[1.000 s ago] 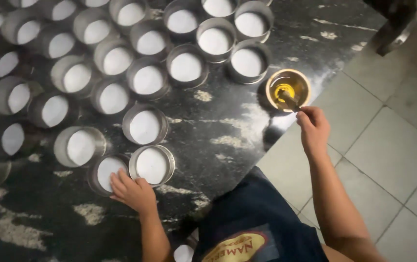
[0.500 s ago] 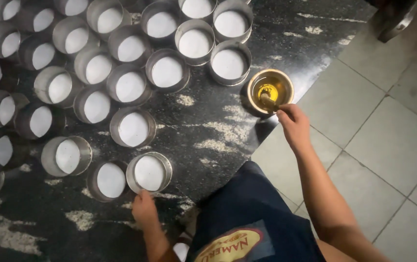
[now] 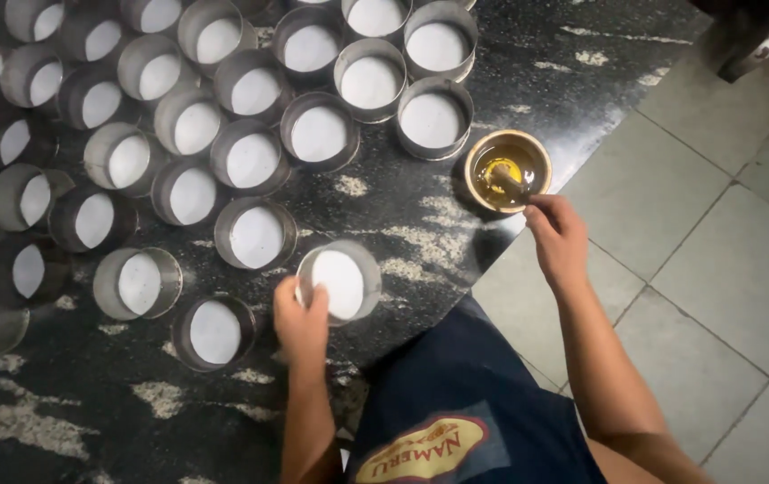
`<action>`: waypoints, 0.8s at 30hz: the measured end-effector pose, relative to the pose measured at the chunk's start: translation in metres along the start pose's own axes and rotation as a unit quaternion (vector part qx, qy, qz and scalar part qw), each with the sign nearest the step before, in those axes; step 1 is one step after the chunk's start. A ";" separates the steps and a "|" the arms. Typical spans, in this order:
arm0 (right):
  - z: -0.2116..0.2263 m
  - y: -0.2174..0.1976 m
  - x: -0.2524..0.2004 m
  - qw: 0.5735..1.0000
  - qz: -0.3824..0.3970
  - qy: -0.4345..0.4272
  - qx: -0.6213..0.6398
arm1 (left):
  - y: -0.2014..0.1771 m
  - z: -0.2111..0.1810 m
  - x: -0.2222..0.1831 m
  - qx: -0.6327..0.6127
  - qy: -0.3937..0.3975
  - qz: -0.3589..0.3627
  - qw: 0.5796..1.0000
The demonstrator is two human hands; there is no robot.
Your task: Brushing oil onto the inside of metal baking rings on a floured production surface.
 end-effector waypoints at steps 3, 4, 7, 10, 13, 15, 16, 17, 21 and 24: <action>0.001 -0.004 -0.002 1.000 -0.004 0.001 0.003 | 0.015 -0.058 0.016 0.013 0.157 0.011 0.987; 0.002 -0.004 -0.003 1.000 -0.002 0.000 0.020 | 0.023 -0.072 0.021 0.029 0.192 0.025 0.981; 0.002 0.011 -0.002 0.997 0.029 0.011 0.072 | 0.039 -0.108 0.033 0.074 0.256 0.052 0.962; 0.014 0.048 -0.011 0.991 0.101 0.032 0.088 | 0.062 -0.123 0.044 0.088 0.305 0.077 0.945; 0.033 0.110 -0.031 0.976 0.214 0.004 0.034 | 0.075 -0.135 0.050 0.058 0.339 0.097 0.934; 0.033 0.155 -0.042 0.960 0.277 -0.036 -0.001 | 0.077 -0.145 0.050 0.039 0.356 0.107 0.927; 0.029 0.176 -0.046 0.953 0.282 -0.080 -0.077 | 0.079 -0.147 0.049 0.042 0.356 0.119 0.926; 0.023 0.198 -0.051 0.938 0.285 -0.122 -0.151 | 0.081 -0.148 0.047 0.044 0.355 0.131 0.925; 0.011 0.219 -0.067 0.911 0.361 -0.066 -0.185 | 0.074 -0.141 0.037 0.034 0.382 0.116 0.916; 0.022 0.217 -0.069 0.917 0.388 -0.042 -0.079 | 0.061 -0.131 0.024 0.004 0.398 0.095 0.912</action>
Point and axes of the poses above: each hand's wrist, its own x-axis towards the middle knuckle, its own y-axis out of the palm, z = x × y, the point moved 10 cm from there along x, towards the middle knuckle, and after that the axes turned 10 degrees about y, right-handed, at the moved point
